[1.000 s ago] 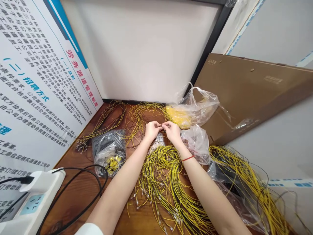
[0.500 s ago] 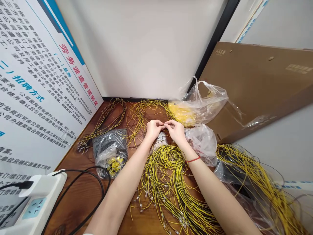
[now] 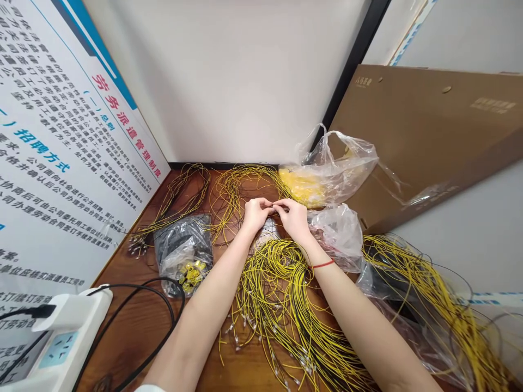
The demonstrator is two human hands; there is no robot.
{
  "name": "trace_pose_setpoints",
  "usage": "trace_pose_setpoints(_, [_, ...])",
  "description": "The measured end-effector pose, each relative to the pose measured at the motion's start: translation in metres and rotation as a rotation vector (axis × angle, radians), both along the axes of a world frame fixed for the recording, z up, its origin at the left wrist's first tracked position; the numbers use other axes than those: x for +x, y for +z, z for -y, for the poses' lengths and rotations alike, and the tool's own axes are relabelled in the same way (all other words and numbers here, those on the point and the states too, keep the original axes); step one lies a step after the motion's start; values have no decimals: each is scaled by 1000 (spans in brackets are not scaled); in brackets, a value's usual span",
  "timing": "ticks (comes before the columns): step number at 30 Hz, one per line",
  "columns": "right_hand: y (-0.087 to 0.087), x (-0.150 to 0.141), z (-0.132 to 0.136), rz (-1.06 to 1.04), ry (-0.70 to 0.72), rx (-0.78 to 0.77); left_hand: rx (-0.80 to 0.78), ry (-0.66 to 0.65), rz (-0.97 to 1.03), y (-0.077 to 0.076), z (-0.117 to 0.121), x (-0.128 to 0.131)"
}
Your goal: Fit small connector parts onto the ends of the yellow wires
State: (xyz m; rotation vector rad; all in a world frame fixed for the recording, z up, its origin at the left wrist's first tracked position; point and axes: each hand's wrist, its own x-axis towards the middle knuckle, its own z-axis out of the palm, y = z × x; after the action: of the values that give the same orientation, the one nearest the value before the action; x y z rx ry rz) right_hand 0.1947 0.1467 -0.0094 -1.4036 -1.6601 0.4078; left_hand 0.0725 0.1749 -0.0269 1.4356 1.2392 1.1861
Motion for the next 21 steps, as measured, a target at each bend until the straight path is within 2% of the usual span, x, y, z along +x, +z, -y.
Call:
trace_pose_setpoints(9, [-1, 2, 0, -140, 9, -25, 17, -8, 30, 4, -1, 0])
trace_pose_setpoints(21, [-3, 3, -3, -160, -30, -57, 41, -43, 60, 3, 3, 0])
